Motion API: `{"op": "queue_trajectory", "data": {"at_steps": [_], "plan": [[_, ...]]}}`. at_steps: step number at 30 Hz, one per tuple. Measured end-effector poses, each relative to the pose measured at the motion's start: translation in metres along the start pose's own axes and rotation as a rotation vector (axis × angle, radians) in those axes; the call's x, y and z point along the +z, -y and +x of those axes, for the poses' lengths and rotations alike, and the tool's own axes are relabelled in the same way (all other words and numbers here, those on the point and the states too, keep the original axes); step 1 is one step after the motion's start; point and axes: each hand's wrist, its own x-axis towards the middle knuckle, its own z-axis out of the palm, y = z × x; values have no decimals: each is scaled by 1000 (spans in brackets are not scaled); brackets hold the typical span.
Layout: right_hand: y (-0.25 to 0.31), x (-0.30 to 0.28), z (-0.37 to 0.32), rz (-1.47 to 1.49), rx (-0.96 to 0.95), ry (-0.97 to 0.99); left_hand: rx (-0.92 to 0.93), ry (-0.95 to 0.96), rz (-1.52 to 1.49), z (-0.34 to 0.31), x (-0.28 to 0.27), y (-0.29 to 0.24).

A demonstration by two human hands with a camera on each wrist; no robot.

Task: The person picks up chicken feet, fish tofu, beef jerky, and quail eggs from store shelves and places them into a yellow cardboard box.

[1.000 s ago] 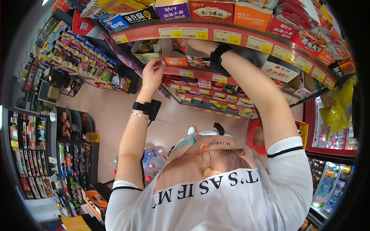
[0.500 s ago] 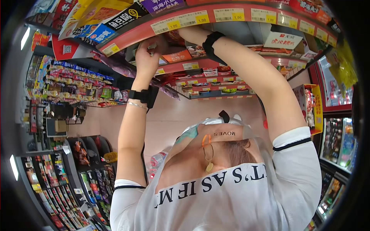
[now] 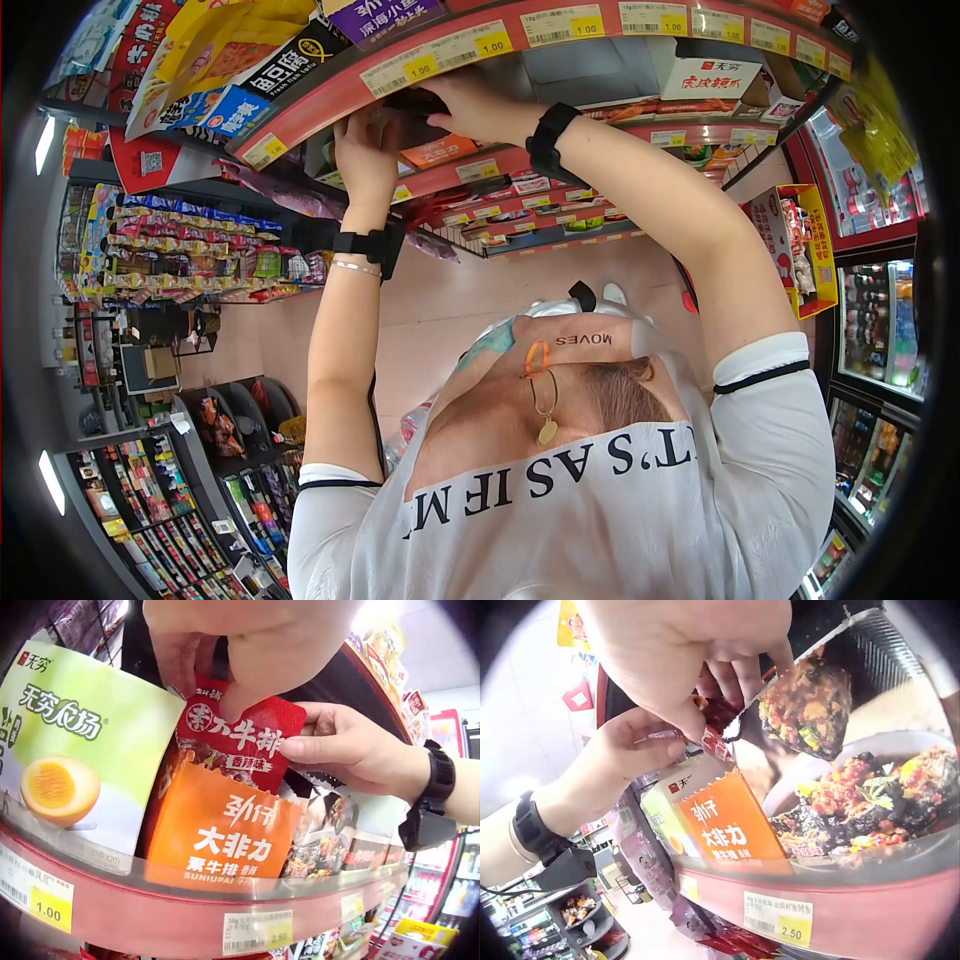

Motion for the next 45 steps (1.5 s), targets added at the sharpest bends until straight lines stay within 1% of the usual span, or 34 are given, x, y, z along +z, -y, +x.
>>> {"op": "queue_trajectory", "data": {"at_steps": [2, 3, 4, 5, 7, 9, 11, 12, 14, 16, 18, 20, 21, 23, 24, 26, 27, 29, 30, 31, 32, 33, 35, 38, 39, 40, 41, 42, 43, 44, 45], "plan": [[-1, -3, -2, 61, -38, -10, -8, 7, -27, -1, -1, -1], [0, -7, -2, 61, -38, -11, -47, 10, -37, -1, -1, -1], [1, -12, -1, 64, -43, 26, -87, 14, -46, -1, -2, -2], [2, -16, 0, 68, -48, 62, -86, 15, -46, -1, -1, 0], [-3, -16, 3, 67, -25, 70, 41, -9, 22, -1, 1, 6], [0, -22, 5, 66, -2, 78, 41, -11, 22, -2, 1, 8], [9, -34, 6, 72, 92, 164, 42, -12, 23, -1, 1, 7], [7, -31, 6, 71, 92, 163, 48, -16, 32, -1, 1, 7], [-1, -22, 7, -27, -45, 15, 53, -19, 41, -1, 1, 6], [-5, -23, 9, -36, -55, 27, -13, 4, -20, -1, 0, 3], [-11, -21, 11, -45, -66, 39, -31, 23, -31, -1, -4, -1], [-19, -16, 12, -61, -19, -31, -50, 43, -41, -1, -5, -3], [-23, -14, 14, -59, -18, -32, -56, 54, -40, -1, -6, -3], [-30, -11, 18, 79, -1, 7, -62, 65, -40, -1, -5, 0], [-29, -13, 19, 79, 0, 7, -56, 43, -37, 0, -4, 2], [-25, -15, 21, 172, 49, 19, -49, 21, -33, -1, -3, 4], [-22, -16, 22, 173, 49, 19, -56, 29, -37, 0, -4, 2], [-17, -17, 27, 90, 112, 42, -62, 38, -40, 1, -4, 4], [-19, -11, 29, 91, 113, 41, 36, 23, 29, 4, -3, 7], [-20, -5, 31, 154, 139, -12, 134, 7, 96, 7, -2, 10], [-22, 0, 33, 215, 165, -63, 135, 7, 95, 8, 0, 12], [-19, -2, 35, 214, 166, -64, 144, 14, 103, 11, 0, 12], [-12, -6, 36, 175, 282, 22, 156, 21, 110, 14, 1, 14], [-2, -14, 35, 148, 333, 38, 159, 24, 143, 14, 4, 20], [-2, -13, 35, 147, 334, 36, 106, 52, 134, 13, 4, 20], [-2, -10, 35, 228, 337, 3, 52, 79, 125, 11, 3, 21], [-2, -8, 35, 308, 338, -29, 51, 79, 124, 10, 4, 22], [-3, -4, 36, 308, 338, -29, 12, 104, 101, 9, 4, 22], [-3, 0, 37, 294, 312, -113, -27, 130, 79, 9, 3, 22], [-5, 3, 37, 279, 286, -198, -28, 131, 79, 8, 3, 23], [-4, 1, 38, 279, 287, -198, 42, 105, 105, 9, 2, 21]]}}
